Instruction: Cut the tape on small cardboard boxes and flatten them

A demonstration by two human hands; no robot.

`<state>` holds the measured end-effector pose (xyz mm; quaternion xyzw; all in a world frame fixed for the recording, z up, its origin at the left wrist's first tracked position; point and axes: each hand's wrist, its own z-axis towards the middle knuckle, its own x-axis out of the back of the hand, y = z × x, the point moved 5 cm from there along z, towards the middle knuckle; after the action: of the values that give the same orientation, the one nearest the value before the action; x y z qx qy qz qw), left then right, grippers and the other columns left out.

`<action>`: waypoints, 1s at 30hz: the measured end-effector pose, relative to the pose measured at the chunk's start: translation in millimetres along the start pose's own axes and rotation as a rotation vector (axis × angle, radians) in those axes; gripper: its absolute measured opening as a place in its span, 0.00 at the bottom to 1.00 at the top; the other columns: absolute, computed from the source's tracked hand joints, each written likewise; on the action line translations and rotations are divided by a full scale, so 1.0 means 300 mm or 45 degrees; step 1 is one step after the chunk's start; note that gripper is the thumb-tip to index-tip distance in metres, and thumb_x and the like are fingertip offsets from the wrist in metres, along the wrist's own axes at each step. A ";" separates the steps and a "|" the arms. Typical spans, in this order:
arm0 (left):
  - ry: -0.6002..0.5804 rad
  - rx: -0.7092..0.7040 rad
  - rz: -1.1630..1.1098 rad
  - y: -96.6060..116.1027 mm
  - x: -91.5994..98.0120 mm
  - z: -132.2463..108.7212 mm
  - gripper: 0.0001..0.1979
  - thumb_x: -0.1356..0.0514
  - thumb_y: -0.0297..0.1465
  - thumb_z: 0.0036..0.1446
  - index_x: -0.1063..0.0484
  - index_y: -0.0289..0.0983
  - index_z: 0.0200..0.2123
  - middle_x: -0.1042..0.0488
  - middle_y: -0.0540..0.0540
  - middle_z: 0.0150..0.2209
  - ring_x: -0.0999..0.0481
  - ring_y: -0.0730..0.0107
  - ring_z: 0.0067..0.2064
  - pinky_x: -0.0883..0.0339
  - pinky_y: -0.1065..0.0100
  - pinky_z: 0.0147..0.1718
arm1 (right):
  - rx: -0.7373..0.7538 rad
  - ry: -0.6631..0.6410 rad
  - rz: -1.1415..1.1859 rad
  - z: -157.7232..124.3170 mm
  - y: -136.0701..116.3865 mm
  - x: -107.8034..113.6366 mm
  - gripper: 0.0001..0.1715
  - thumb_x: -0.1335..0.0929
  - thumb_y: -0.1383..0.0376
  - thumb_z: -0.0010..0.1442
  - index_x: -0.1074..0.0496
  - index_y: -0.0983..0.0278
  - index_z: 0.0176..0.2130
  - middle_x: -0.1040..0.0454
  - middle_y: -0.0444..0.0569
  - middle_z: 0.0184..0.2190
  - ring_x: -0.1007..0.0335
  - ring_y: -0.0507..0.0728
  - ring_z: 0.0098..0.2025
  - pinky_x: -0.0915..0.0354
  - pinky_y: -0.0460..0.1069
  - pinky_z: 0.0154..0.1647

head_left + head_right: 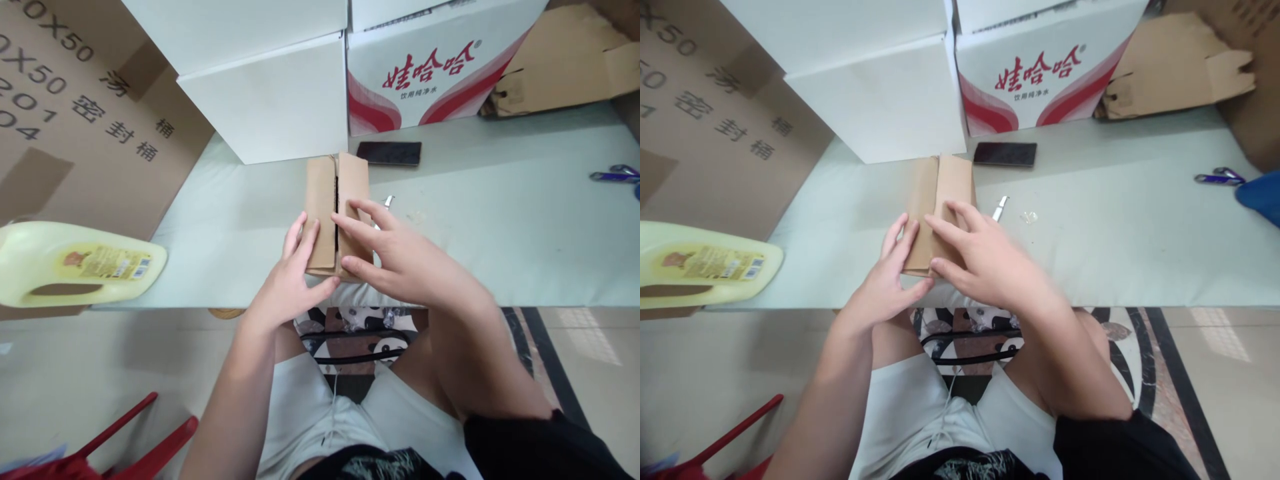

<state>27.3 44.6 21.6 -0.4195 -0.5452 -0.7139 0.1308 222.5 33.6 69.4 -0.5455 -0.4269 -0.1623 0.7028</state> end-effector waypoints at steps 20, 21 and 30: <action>0.479 0.089 0.145 0.081 -0.053 0.044 0.22 0.40 0.43 0.64 0.28 0.42 0.58 0.41 0.37 0.64 0.25 0.51 0.58 0.24 0.47 0.57 | -0.089 -0.001 -0.203 0.017 0.001 -0.021 0.29 0.43 0.60 0.74 0.34 0.62 0.69 0.42 0.55 0.73 0.28 0.67 0.63 0.25 0.61 0.57; 0.501 0.079 0.139 0.081 -0.053 0.044 0.22 0.41 0.44 0.65 0.27 0.42 0.58 0.40 0.37 0.64 0.25 0.51 0.58 0.24 0.47 0.57 | -0.087 0.008 -0.208 0.019 -0.001 -0.019 0.28 0.43 0.60 0.74 0.33 0.61 0.68 0.40 0.56 0.72 0.27 0.66 0.62 0.26 0.61 0.58; 0.489 0.163 0.114 0.079 -0.051 0.042 0.20 0.38 0.38 0.62 0.24 0.44 0.57 0.40 0.38 0.65 0.23 0.50 0.57 0.26 0.44 0.59 | -0.115 0.033 -0.141 0.021 0.004 -0.022 0.27 0.40 0.59 0.73 0.30 0.61 0.66 0.40 0.55 0.72 0.31 0.66 0.66 0.30 0.60 0.64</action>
<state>57.6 42.9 26.8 -0.2903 -0.5353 -0.7383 0.2901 216.7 38.1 63.8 -0.5499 -0.4396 -0.2272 0.6728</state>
